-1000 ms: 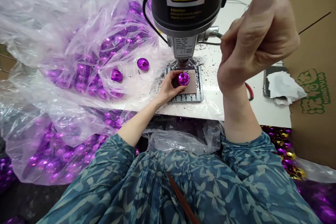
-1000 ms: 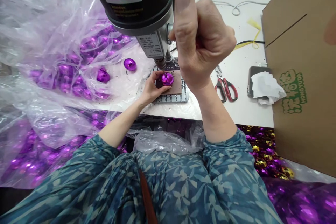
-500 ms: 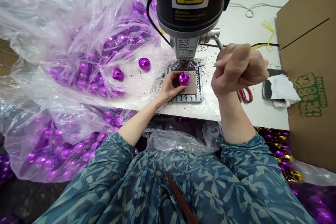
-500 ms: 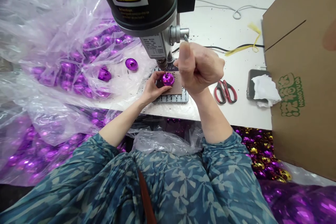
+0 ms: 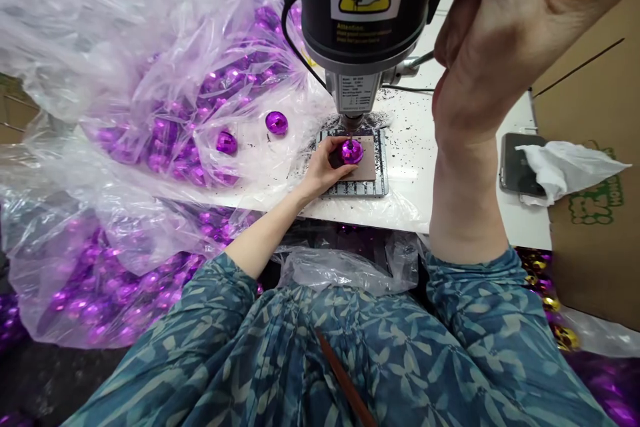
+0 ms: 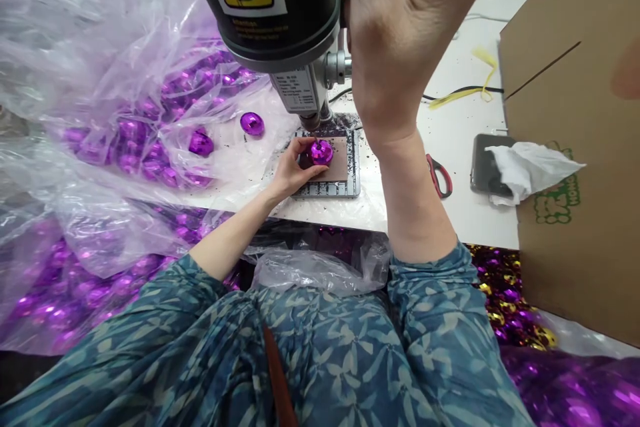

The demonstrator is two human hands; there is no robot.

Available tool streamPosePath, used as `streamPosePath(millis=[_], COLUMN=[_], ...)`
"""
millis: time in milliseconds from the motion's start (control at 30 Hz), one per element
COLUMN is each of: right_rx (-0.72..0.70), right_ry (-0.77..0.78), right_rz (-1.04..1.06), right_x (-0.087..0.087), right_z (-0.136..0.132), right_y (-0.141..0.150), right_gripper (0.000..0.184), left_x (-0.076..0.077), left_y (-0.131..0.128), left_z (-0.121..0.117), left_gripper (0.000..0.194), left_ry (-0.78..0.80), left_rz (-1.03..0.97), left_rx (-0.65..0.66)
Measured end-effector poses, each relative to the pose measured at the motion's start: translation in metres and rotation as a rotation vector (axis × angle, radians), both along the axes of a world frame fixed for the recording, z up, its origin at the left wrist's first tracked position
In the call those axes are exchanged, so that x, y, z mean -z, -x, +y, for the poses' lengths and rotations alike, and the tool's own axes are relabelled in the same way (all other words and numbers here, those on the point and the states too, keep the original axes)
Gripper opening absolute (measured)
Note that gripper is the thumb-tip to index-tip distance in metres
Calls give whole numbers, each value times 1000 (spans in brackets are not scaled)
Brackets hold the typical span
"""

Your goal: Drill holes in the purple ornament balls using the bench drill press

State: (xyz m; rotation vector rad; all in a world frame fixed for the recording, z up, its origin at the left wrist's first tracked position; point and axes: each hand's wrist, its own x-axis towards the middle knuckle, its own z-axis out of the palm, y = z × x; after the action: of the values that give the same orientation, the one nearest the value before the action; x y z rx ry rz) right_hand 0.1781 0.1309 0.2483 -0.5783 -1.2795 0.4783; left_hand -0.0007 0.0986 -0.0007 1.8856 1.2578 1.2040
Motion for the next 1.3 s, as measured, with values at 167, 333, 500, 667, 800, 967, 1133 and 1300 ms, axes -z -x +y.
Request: streamPosePath(millis=[167,333,500,667,800,967,1133,1300], right_rx=[70,223,242,308,374,355,273,88], right_ry=[-47,-259,-334,-392,-419,-432,-306,-84], right_rz=[8,75,65,32,31,9,16,-12], right_x=[12,53,93,114,128,137,87,10], right_z=[-7,-13,-9,-1,11,17,-6,0], right_y=[-1,2,0,-4,-3,-5,0,3], right_gripper=[70,50,54,60,69,76,76,66], left_x=[3,7,10,9,8,6,4,9], left_y=[1,1,1,1,0,0,0,0], left_z=[1,3,5,4,4,3,4,-1], left_gripper=[62,63,63,62,65,66,63,62], left_ry=[1,-7,-18,-27,-25,-18,-1,-6], left_rz=[2,-11,-27,-5,-2,-31,-33,-49], left_rx=[4,8,7,-7,-10,8,-13,-68])
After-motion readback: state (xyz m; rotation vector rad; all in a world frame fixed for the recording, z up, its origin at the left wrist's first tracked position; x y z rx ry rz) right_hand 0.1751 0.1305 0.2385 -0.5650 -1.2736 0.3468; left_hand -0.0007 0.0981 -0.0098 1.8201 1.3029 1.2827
